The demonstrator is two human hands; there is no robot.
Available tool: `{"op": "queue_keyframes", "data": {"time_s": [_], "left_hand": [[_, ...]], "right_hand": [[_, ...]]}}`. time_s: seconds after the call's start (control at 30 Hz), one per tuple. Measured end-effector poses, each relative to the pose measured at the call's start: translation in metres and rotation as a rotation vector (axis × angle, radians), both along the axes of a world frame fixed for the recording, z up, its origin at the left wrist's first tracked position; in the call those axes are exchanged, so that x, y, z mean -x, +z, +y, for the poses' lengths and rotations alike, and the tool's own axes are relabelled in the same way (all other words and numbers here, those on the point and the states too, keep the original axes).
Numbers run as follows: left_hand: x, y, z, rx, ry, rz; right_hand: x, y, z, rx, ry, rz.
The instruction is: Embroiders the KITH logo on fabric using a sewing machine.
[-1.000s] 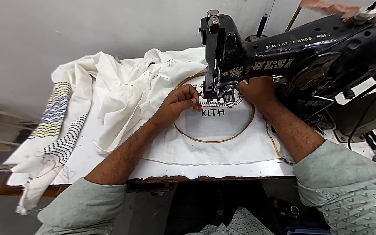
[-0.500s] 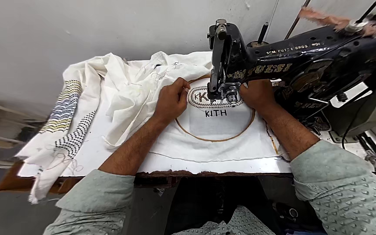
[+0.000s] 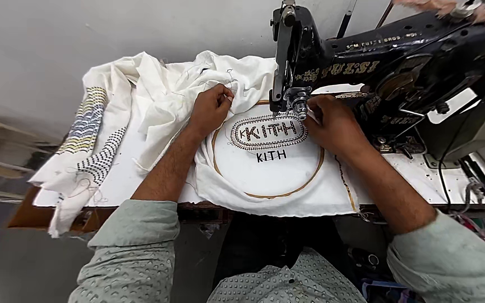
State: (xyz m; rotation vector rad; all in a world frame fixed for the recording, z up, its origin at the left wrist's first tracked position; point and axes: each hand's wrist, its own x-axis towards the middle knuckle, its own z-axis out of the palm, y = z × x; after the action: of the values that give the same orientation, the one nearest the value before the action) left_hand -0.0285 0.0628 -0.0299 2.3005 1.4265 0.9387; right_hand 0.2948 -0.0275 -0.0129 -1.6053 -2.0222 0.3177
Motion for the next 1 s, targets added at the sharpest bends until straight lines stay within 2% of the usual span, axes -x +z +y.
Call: {"op": "queue_keyframes", "data": {"time_s": [0.13,0.27,0.37,0.6,0.7,0.8,0.87,0.93,1.0], "left_hand": [[0.0,0.001,0.002,0.012,0.029,-0.01],[0.0,0.002,0.004,0.028,0.029,0.005],[0.0,0.004,0.004,0.037,0.007,0.023],[0.008,0.013,-0.007,0.021,-0.044,0.11],[0.009,0.014,-0.007,0.046,-0.072,0.126],[0.012,0.001,0.001,0.049,-0.008,0.097],[-0.002,0.011,-0.011,0.096,0.053,0.081],[-0.007,0.013,-0.014,0.1,0.085,0.072],[0.001,0.005,-0.007,0.052,0.068,0.071]], "right_hand": [[-0.006,-0.006,-0.064,-0.156,0.137,-0.044],[-0.009,-0.037,-0.109,-0.369,0.205,-0.051],[-0.008,-0.042,-0.118,-0.47,0.123,-0.027],[-0.003,-0.043,-0.118,-0.441,0.057,0.06],[-0.004,-0.043,-0.12,-0.439,0.042,0.177],[-0.01,-0.039,-0.123,-0.469,0.066,0.373],[-0.023,-0.038,-0.129,-0.47,0.022,0.432],[-0.049,-0.036,-0.137,-0.48,-0.087,0.364],[-0.085,-0.032,-0.145,-0.505,-0.254,0.171]]}}
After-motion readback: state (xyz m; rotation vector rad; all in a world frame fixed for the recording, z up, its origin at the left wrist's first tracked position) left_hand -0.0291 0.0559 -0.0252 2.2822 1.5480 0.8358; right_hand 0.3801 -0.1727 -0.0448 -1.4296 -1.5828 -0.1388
